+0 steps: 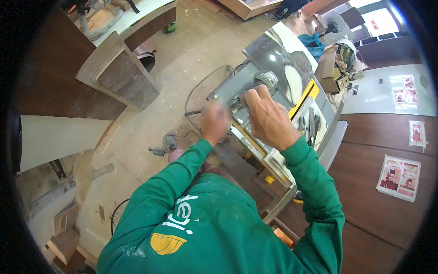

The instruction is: The person uses a screwdriver to remove screws from the casing of a small electronic device on a workbench. They then manipulate the internal components with their hands, appearing to troubleshoot or fix a malfunction.

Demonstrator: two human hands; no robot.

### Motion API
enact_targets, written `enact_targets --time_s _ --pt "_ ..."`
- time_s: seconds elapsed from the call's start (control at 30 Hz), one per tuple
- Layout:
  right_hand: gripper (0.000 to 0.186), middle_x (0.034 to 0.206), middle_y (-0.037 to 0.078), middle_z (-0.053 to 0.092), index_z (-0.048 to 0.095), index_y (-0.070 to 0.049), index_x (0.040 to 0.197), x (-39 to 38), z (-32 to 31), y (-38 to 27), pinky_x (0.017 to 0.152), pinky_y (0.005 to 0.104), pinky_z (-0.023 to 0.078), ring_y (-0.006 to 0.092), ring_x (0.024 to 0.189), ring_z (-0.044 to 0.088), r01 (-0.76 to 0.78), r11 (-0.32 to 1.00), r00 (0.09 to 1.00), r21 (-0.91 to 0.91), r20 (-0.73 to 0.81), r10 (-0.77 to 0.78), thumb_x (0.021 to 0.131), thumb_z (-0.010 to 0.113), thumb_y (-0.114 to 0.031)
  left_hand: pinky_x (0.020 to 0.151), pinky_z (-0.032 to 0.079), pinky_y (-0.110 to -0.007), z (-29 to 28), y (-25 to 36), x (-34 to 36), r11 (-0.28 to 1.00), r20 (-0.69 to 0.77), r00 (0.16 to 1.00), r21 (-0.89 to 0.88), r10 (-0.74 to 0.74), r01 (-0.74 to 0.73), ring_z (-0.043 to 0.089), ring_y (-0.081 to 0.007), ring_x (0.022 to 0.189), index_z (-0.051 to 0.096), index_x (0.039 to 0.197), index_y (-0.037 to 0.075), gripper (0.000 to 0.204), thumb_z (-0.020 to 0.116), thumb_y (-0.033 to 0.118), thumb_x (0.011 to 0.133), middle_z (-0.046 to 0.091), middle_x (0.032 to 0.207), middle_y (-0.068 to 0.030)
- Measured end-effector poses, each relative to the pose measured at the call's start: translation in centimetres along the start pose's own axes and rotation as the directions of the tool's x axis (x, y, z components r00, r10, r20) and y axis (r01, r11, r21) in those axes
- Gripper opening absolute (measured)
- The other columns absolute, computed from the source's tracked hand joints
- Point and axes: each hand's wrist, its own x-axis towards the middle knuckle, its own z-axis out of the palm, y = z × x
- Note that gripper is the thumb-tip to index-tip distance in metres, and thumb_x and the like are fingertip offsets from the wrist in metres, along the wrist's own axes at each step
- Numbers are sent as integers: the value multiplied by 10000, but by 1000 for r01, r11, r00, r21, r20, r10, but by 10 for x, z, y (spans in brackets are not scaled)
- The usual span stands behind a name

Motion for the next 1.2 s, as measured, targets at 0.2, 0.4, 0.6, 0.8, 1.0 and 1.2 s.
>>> enact_targets --time_s 0.2,0.4,0.6,0.8,1.0,1.2 --pt "221 1113 181 602 574 -48 1154 3 3 -6 766 525 584 430 947 682 -255 957 956 -137 115 271 997 720 -104 787 556 -475 1 -3 1 1000 -13 1000 0 24 -24 691 -337 842 651 1035 37 146 738 149 1001 684 973 -162" --pt "240 1082 194 610 573 -38 1139 -1 3 3 718 524 577 447 908 688 -53 998 998 -31 15 53 1017 736 -165 794 537 -495 -3 4 2 1000 22 999 -10 25 -25 675 -356 891 626 1027 37 184 760 155 981 674 965 -164" --pt "243 1108 192 597 578 -45 1160 14 2 -8 746 541 578 454 911 681 -321 939 935 -127 114 335 1008 740 -145 790 523 -502 -5 8 9 998 59 997 34 -47 45 659 -355 851 608 1000 42 214 780 157 948 653 908 -151" --pt "211 1089 181 614 595 -52 1150 9 0 0 768 525 577 432 941 686 -85 996 995 -10 47 85 997 727 -111 775 538 -482 -2 13 14 997 56 996 39 -70 68 664 -338 794 624 1032 28 235 779 160 915 670 912 -155" --pt "214 1144 201 589 595 -41 1179 18 -2 -8 814 523 550 437 974 656 -289 945 927 -157 201 317 987 691 -40 766 548 -461 2 8 17 996 41 997 61 -66 64 670 -324 781 637 1055 21 235 761 142 897 690 938 -159" --pt "233 1076 198 630 609 -27 1189 11 -11 -7 759 501 599 401 984 705 -101 990 983 -101 145 115 986 713 -76 795 543 -499 -1 9 17 998 83 995 28 -54 52 665 -353 838 632 1078 68 209 734 149 915 660 943 -148"
